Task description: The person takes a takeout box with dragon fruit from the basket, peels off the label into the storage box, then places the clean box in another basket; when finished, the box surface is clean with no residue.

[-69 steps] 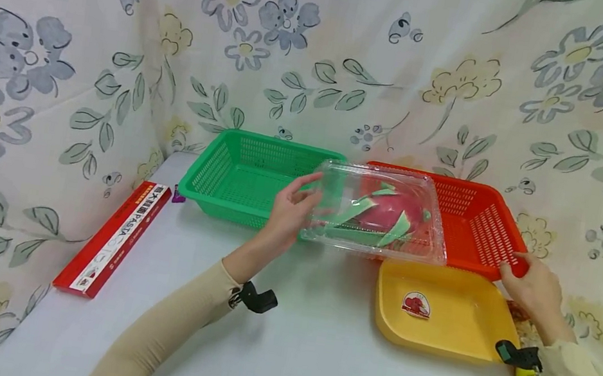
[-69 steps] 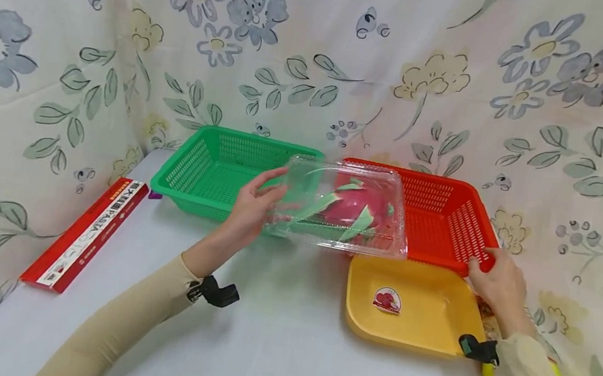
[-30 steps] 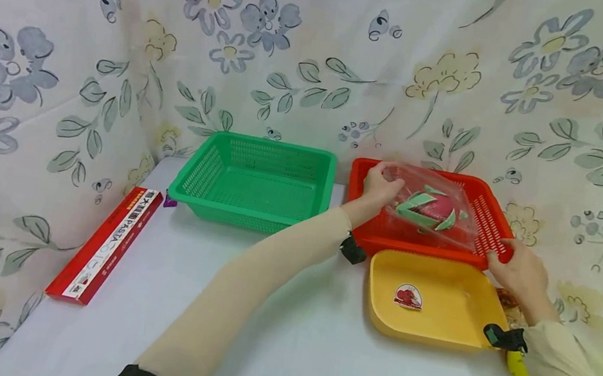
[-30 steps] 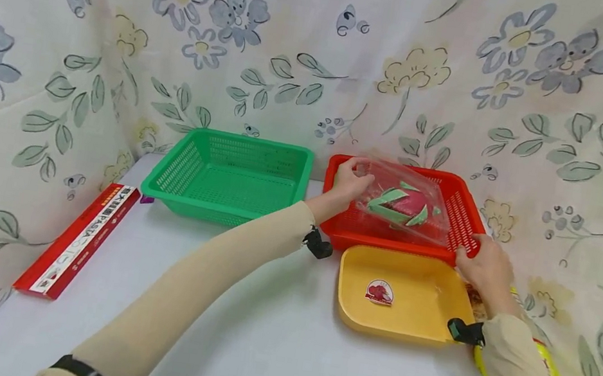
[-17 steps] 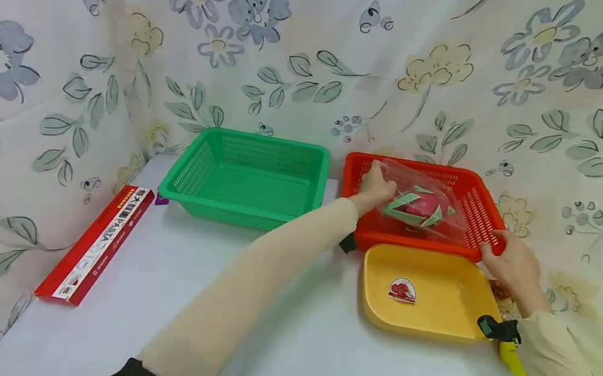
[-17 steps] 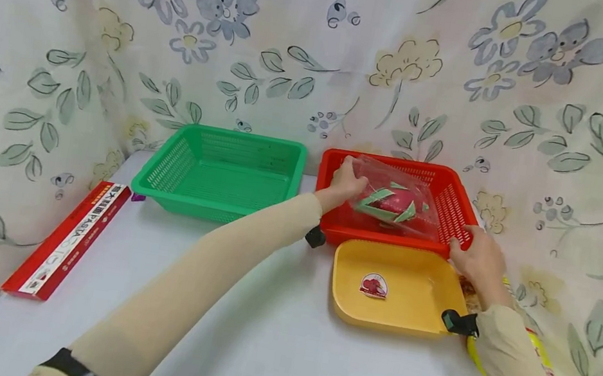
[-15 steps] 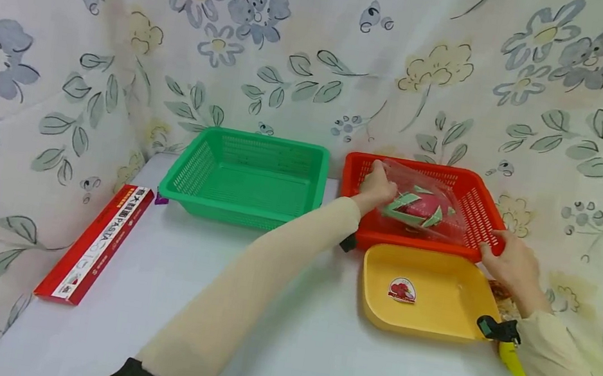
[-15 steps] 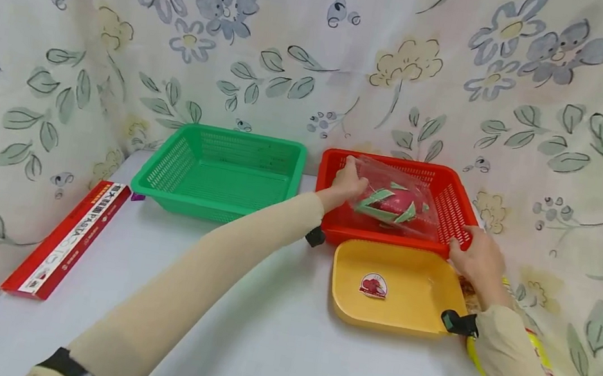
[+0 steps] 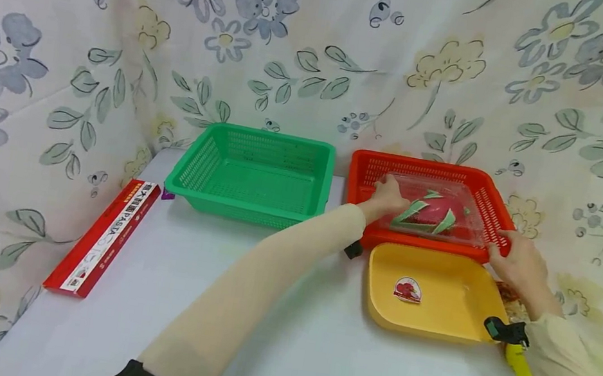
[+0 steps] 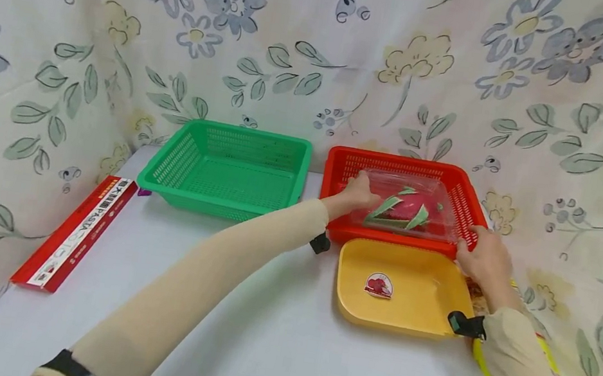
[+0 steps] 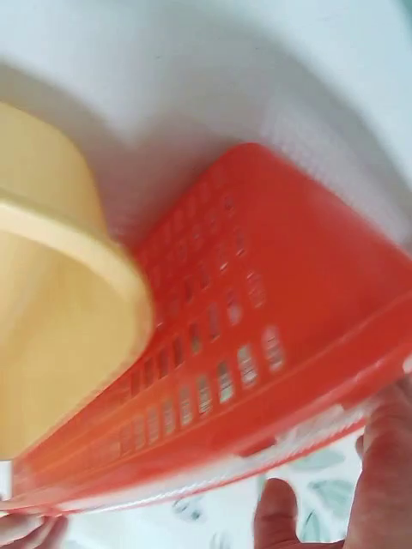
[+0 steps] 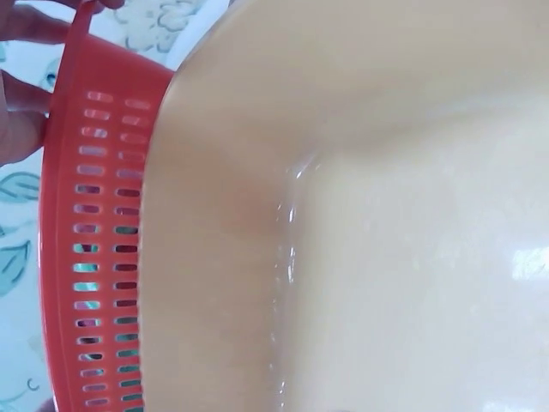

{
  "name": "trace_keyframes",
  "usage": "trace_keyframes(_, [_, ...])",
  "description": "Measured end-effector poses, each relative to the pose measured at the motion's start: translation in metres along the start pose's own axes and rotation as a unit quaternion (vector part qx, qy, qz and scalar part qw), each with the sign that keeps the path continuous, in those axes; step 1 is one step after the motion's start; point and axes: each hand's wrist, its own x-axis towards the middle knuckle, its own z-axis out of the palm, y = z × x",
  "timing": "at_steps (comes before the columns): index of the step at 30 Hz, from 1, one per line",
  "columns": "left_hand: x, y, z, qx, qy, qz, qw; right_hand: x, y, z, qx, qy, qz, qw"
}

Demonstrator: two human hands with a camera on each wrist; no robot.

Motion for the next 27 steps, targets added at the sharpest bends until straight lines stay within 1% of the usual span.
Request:
trace_keyframes(2, [-0.005, 0.002, -0.001, 0.016, -0.009, 0.015, 0.9997, 0.002, 0.0, -0.003, -0.001, -0.007, -0.008, 0.9999])
trace_keyframes(4, [-0.011, 0.004, -0.004, 0.029, -0.008, 0.031, 0.9991, 0.005, 0.001, -0.006, -0.003, -0.013, -0.012, 0.9998])
trace_keyframes(7, [-0.022, 0.007, -0.012, 0.077, 0.015, 0.065, 0.9948, 0.007, 0.002, -0.01, -0.001, -0.008, -0.013, 0.9999])
trace_keyframes(9, [-0.03, 0.008, -0.016, 0.111, 0.041, 0.096, 0.9883, 0.008, 0.003, -0.012, -0.002, 0.006, -0.019, 0.9998])
trace_keyframes(12, [-0.042, 0.009, -0.023, 0.162, 0.079, 0.145, 0.9728, 0.008, -0.002, -0.013, -0.006, 0.031, -0.023, 0.9992])
trace_keyframes(14, [-0.05, 0.007, -0.029, 0.183, 0.1, 0.177, 0.9618, 0.011, -0.011, -0.012, -0.009, 0.042, -0.03, 0.9986])
trace_keyframes(16, [-0.057, 0.004, -0.036, 0.204, 0.118, 0.202, 0.9507, 0.015, -0.023, -0.012, -0.014, 0.054, -0.033, 0.9979])
trace_keyframes(18, [-0.064, -0.001, -0.041, 0.226, 0.131, 0.217, 0.9406, 0.019, -0.036, -0.011, -0.013, 0.067, -0.049, 0.9964])
trace_keyframes(22, [-0.07, -0.018, -0.046, 0.261, 0.147, 0.244, 0.9225, 0.021, -0.061, -0.008, -0.003, 0.082, -0.075, 0.9938])
trace_keyframes(25, [-0.072, -0.035, -0.052, 0.28, 0.162, 0.265, 0.9084, 0.017, -0.08, -0.005, 0.012, 0.081, -0.08, 0.9934])
trace_keyframes(27, [-0.074, -0.047, -0.057, 0.288, 0.173, 0.276, 0.9007, 0.014, -0.091, -0.003, 0.015, 0.084, -0.082, 0.9929])
